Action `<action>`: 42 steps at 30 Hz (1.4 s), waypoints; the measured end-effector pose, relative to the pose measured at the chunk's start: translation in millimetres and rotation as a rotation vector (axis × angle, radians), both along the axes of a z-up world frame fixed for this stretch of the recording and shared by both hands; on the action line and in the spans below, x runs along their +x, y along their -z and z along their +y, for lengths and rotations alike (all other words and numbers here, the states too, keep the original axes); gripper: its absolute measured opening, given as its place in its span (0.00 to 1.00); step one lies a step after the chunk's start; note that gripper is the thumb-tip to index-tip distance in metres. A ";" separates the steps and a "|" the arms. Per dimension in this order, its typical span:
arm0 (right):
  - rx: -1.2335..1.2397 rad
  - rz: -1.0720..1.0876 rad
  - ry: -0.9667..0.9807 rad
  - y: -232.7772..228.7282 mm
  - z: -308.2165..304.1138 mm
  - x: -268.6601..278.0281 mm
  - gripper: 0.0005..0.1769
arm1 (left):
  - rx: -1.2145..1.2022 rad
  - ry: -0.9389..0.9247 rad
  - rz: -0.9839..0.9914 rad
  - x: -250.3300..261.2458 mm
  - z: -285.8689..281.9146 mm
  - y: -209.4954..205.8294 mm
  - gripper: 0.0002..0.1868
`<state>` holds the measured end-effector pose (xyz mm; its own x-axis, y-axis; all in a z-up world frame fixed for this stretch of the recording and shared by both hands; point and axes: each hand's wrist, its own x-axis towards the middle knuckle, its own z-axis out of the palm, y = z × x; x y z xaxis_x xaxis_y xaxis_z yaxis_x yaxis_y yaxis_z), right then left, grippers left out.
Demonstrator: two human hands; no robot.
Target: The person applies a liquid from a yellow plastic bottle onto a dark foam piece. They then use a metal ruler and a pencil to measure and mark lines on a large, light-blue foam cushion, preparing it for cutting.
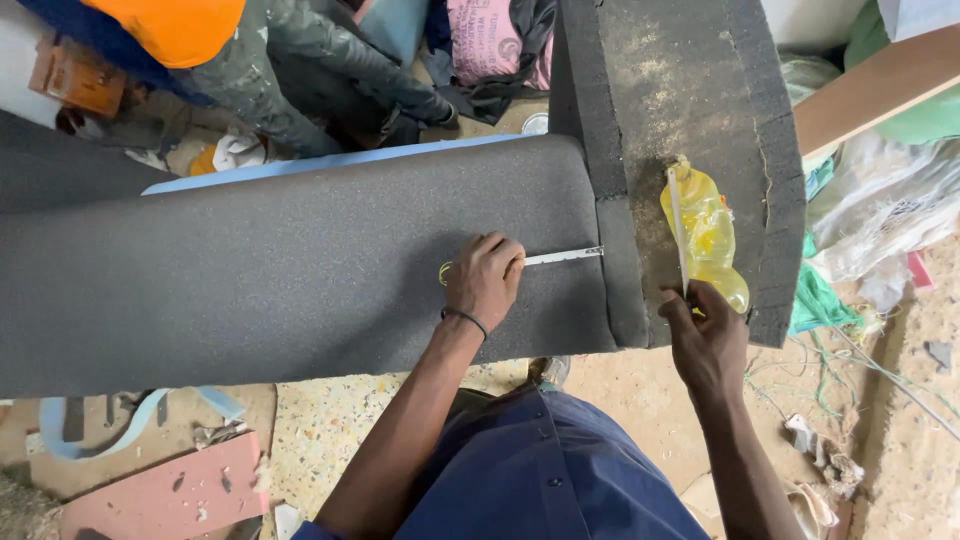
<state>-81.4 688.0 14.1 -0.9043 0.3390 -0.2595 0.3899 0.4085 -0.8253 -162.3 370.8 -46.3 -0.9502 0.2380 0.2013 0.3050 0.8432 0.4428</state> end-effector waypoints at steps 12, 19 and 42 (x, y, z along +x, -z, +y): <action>0.300 0.140 -0.215 40.3 -64.4 -69.7 0.17 | -0.012 0.032 0.106 -5.5 0.8 22.9 0.12; 0.453 0.007 -0.221 50.1 -72.6 -84.5 0.18 | -0.022 0.014 0.097 -10.4 2.0 36.2 0.08; 0.584 -0.055 -0.168 100.6 -40.8 -109.3 0.15 | -0.036 -0.181 -0.127 83.6 -448.5 -40.1 0.07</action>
<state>-190.7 647.1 -86.5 -0.9483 0.2934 -0.1209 0.3165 0.8473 -0.4266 -78.7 -77.7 -6.2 -0.9952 0.0664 0.0717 0.0911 0.8952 0.4362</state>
